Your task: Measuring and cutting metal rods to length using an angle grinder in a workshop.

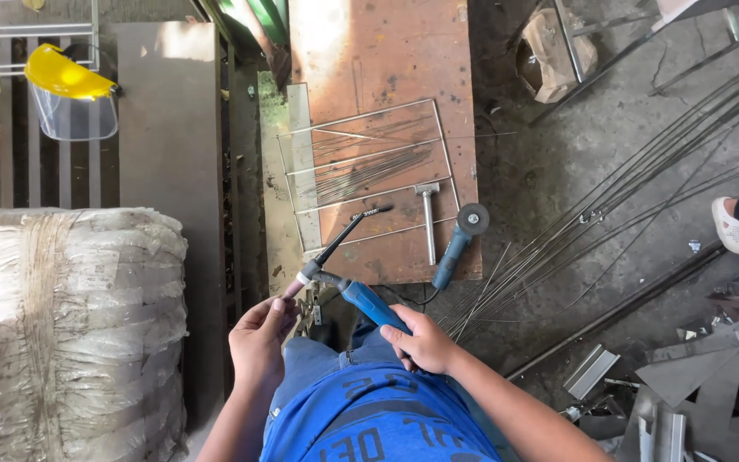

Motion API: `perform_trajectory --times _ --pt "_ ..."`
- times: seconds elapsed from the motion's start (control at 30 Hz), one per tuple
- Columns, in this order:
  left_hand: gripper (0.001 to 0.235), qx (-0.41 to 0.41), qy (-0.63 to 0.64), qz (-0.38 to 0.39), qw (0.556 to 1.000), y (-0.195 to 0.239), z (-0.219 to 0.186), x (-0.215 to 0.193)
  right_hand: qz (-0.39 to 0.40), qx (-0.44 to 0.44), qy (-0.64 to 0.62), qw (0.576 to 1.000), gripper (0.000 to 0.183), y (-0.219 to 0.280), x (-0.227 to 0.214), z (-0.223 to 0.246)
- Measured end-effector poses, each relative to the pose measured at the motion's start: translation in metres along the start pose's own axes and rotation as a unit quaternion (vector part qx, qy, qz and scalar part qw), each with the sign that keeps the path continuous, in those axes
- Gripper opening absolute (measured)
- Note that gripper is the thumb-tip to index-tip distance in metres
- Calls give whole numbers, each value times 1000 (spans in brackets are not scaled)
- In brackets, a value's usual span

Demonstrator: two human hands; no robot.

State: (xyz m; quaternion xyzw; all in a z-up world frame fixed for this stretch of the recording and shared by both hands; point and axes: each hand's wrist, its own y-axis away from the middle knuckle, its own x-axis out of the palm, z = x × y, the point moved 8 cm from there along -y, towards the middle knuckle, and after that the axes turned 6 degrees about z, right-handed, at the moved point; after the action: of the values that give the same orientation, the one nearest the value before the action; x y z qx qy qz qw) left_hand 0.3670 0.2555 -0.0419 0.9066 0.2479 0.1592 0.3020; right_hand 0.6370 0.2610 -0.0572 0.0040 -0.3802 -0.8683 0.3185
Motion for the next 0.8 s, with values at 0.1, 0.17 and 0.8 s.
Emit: perform_trajectory --times 0.1,0.17,0.8 --pt "25 25 34 1 999 1 2 10 -13 -15 -10 1000 40 2 -3 0" --pt "23 33 25 -1 999 2 -2 17 -23 -26 0 999 38 4 -4 1" --pt "11 -225 103 148 957 -16 47 14 -86 -175 45 980 53 13 -32 -21"
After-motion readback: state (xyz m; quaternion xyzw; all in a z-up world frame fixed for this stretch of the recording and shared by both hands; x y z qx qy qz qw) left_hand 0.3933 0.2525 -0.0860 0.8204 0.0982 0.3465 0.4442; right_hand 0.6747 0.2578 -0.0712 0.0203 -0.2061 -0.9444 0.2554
